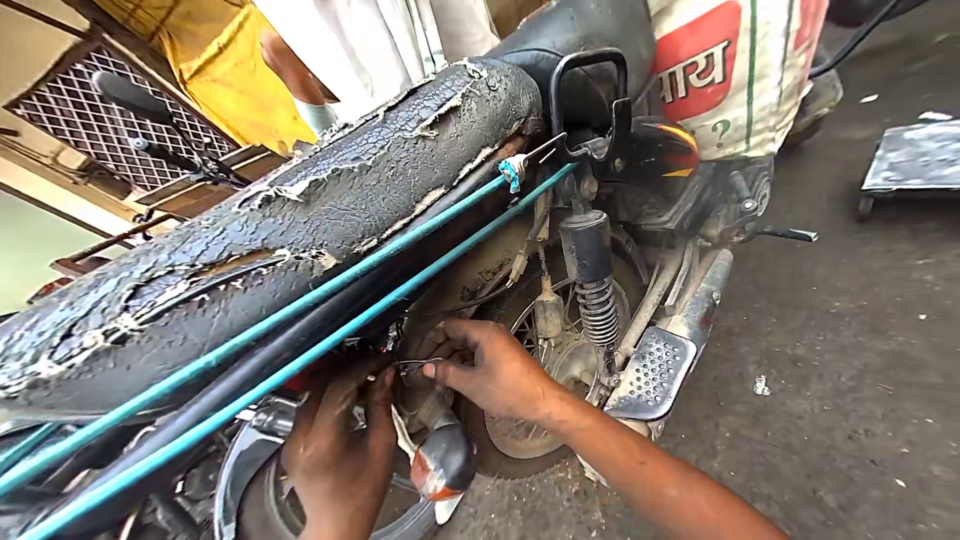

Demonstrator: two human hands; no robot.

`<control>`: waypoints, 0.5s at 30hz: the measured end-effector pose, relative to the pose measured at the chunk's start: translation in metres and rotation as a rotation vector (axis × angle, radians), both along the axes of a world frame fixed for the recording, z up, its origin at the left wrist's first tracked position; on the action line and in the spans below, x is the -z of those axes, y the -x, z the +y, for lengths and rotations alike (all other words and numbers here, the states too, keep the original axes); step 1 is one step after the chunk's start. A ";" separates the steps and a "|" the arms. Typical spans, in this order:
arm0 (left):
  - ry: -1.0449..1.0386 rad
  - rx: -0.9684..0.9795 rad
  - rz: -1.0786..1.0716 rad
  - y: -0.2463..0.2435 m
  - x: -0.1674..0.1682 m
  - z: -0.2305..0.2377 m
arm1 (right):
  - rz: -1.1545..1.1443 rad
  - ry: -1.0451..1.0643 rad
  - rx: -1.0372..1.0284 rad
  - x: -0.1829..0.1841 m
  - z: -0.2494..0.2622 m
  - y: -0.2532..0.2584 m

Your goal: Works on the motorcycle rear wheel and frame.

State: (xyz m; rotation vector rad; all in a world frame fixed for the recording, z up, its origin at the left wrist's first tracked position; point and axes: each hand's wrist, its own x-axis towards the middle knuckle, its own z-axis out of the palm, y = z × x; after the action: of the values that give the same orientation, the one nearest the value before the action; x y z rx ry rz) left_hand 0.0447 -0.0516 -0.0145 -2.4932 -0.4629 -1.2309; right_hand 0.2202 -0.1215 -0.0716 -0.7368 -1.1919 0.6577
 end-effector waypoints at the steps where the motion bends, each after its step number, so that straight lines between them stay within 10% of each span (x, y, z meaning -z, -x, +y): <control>1: 0.009 0.019 -0.022 -0.001 0.003 0.000 | 0.043 0.006 -0.030 0.001 0.000 -0.001; 15: -0.089 -0.159 0.036 -0.006 0.019 -0.007 | 0.102 0.103 -0.006 0.007 0.005 -0.004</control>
State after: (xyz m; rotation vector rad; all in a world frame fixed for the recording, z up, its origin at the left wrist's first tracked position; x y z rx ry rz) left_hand 0.0504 -0.0591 -0.0338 -2.3504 -0.5719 -1.1186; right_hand 0.2239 -0.1160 -0.0783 -0.7767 -1.0730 0.7572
